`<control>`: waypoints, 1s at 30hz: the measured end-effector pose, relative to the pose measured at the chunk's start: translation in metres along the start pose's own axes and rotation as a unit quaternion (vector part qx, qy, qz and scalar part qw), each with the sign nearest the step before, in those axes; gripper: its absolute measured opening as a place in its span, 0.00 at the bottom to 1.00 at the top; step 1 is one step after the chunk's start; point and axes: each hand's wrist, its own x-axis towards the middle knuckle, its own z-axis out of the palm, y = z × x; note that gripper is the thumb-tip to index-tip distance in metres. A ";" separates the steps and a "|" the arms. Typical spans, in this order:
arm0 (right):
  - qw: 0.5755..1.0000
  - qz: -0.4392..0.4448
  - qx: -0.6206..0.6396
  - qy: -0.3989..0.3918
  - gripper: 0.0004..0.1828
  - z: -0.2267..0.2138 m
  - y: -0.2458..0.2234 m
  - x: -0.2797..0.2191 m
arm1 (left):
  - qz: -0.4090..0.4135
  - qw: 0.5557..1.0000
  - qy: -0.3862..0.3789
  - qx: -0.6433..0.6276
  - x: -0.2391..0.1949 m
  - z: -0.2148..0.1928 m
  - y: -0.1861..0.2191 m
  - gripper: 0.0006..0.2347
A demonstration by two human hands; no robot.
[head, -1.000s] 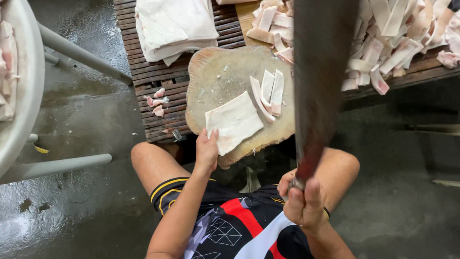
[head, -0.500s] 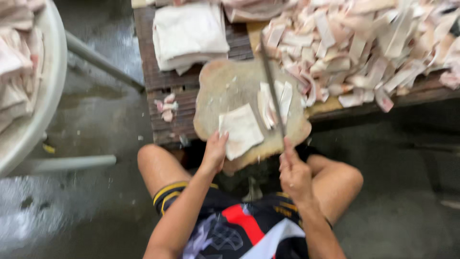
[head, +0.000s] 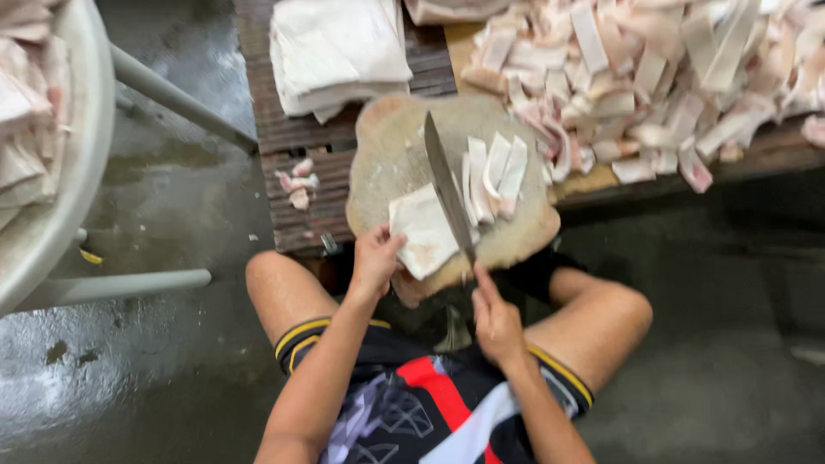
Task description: The person slices large rectangular slabs of animal fat and skin into thin strips using a large blade on a wooden cutting board.
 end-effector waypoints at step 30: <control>0.950 -0.266 -0.118 0.109 0.31 0.002 -0.022 -0.010 | -0.054 0.996 0.010 -0.065 -0.010 0.002 0.020 0.10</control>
